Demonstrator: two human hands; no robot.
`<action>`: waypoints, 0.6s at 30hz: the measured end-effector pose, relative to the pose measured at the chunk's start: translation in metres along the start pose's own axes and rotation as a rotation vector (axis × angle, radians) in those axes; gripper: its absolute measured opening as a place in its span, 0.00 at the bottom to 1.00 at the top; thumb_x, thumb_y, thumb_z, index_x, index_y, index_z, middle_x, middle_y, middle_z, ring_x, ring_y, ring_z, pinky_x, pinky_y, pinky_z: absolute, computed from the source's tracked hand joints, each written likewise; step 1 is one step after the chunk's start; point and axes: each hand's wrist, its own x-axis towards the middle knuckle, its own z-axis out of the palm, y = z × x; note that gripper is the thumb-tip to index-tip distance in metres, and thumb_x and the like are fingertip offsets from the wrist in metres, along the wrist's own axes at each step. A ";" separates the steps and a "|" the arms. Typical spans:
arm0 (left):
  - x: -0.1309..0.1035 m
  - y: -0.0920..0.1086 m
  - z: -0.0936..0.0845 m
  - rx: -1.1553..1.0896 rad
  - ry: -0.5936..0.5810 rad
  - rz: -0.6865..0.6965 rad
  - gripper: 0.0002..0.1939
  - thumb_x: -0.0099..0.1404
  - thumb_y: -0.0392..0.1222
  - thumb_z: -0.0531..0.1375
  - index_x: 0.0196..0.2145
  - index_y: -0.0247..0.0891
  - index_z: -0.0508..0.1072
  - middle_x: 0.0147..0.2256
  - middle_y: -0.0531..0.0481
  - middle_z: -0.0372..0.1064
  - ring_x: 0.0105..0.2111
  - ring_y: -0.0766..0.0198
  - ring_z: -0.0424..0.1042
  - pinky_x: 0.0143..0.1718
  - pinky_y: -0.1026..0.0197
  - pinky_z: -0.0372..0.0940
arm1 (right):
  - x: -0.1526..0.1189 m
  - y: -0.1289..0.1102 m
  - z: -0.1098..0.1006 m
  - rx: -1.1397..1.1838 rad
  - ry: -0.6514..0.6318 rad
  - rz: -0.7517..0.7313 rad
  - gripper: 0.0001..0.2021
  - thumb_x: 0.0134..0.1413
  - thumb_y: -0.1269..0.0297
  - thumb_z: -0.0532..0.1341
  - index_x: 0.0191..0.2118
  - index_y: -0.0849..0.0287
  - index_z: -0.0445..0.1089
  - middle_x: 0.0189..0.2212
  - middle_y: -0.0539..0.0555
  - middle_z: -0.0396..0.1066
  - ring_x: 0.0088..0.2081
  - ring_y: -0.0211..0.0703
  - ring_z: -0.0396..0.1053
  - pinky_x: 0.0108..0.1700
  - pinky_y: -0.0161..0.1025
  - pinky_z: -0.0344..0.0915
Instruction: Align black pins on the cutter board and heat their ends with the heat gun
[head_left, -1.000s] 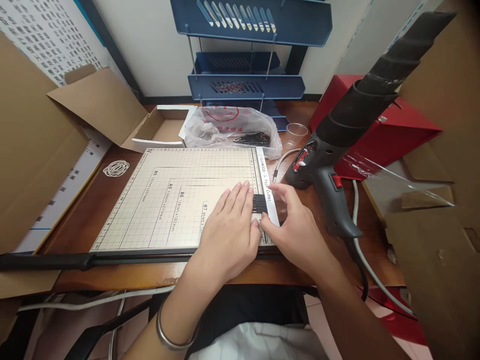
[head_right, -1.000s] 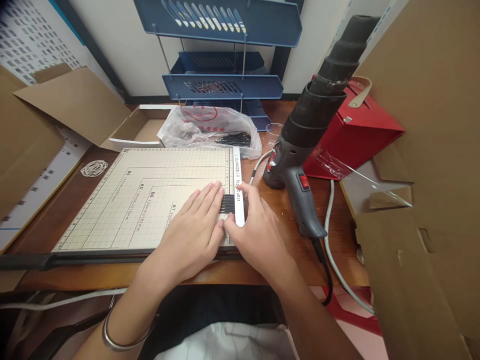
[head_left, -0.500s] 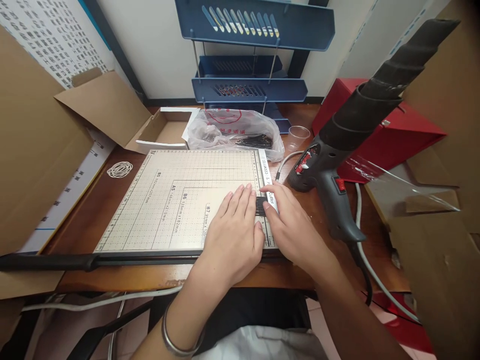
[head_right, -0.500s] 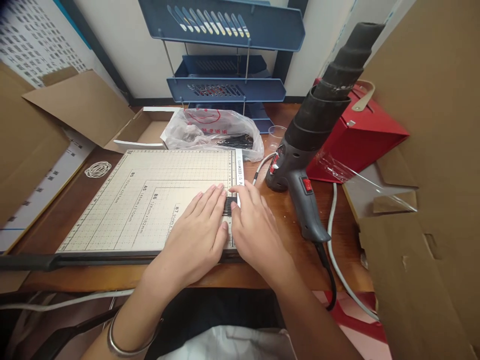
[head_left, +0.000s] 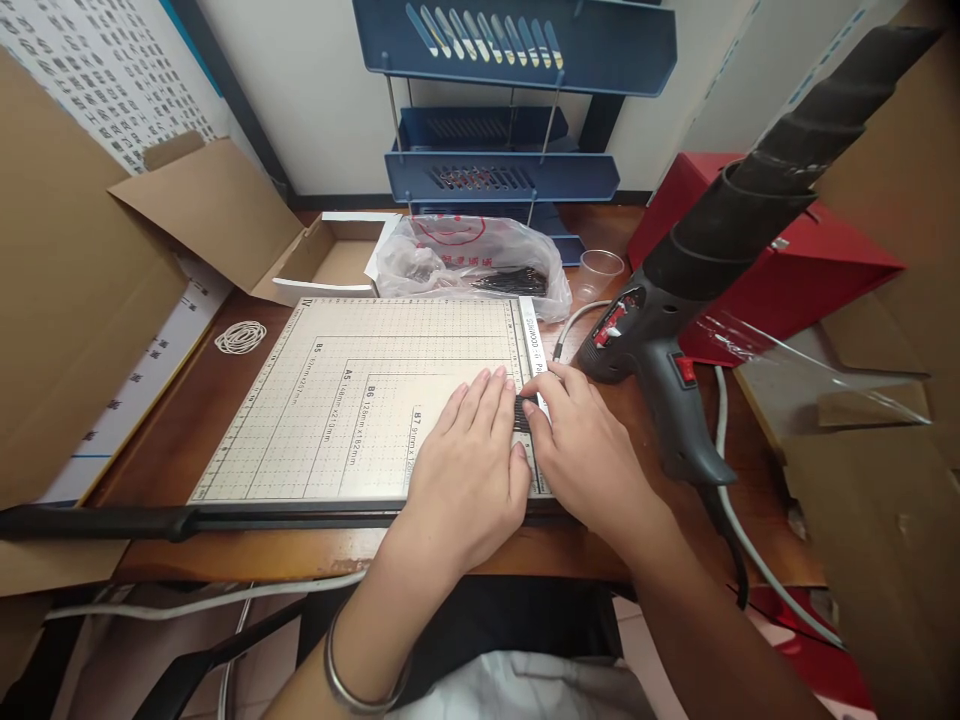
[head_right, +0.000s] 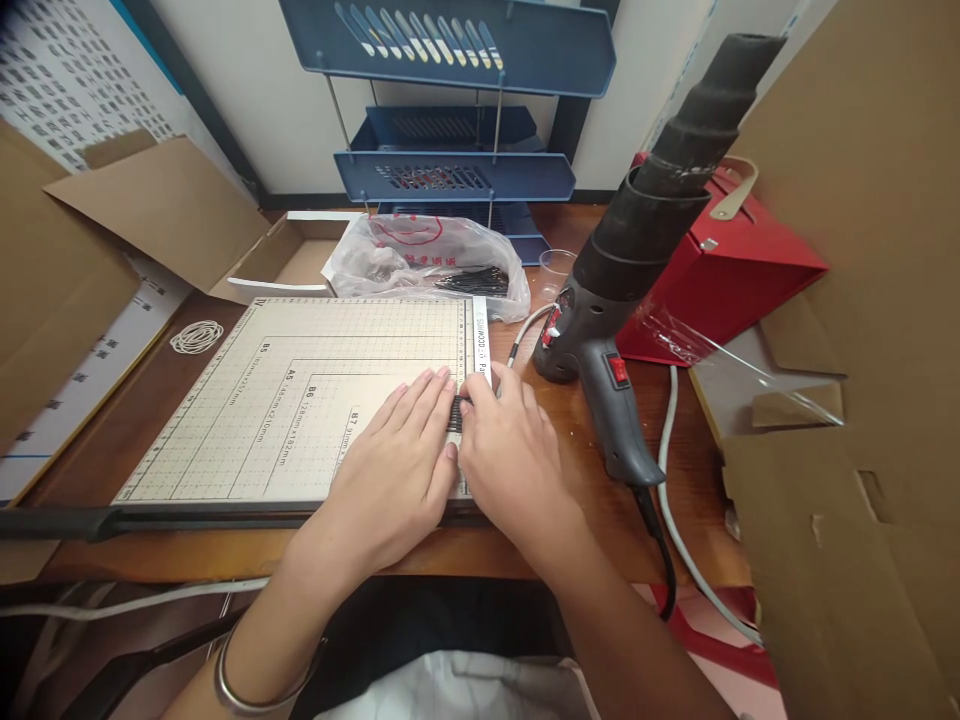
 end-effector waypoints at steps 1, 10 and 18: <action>0.000 0.000 0.000 -0.001 -0.003 0.000 0.31 0.76 0.42 0.45 0.71 0.23 0.55 0.73 0.36 0.46 0.74 0.51 0.46 0.74 0.44 0.47 | 0.000 0.000 0.000 0.003 0.001 0.002 0.11 0.69 0.63 0.49 0.47 0.53 0.67 0.63 0.60 0.64 0.60 0.62 0.67 0.48 0.57 0.68; 0.001 0.004 -0.001 0.009 -0.009 -0.011 0.32 0.75 0.41 0.44 0.71 0.23 0.55 0.73 0.37 0.45 0.74 0.51 0.46 0.73 0.44 0.48 | 0.003 -0.010 0.002 0.063 0.013 0.044 0.11 0.67 0.67 0.46 0.46 0.55 0.64 0.51 0.62 0.71 0.50 0.59 0.72 0.45 0.53 0.67; 0.001 0.006 0.001 0.004 0.025 -0.005 0.31 0.76 0.42 0.44 0.71 0.22 0.56 0.73 0.36 0.47 0.74 0.51 0.45 0.74 0.45 0.47 | -0.007 0.019 -0.015 0.336 0.423 -0.013 0.14 0.69 0.60 0.52 0.54 0.55 0.68 0.51 0.59 0.75 0.49 0.50 0.74 0.52 0.50 0.70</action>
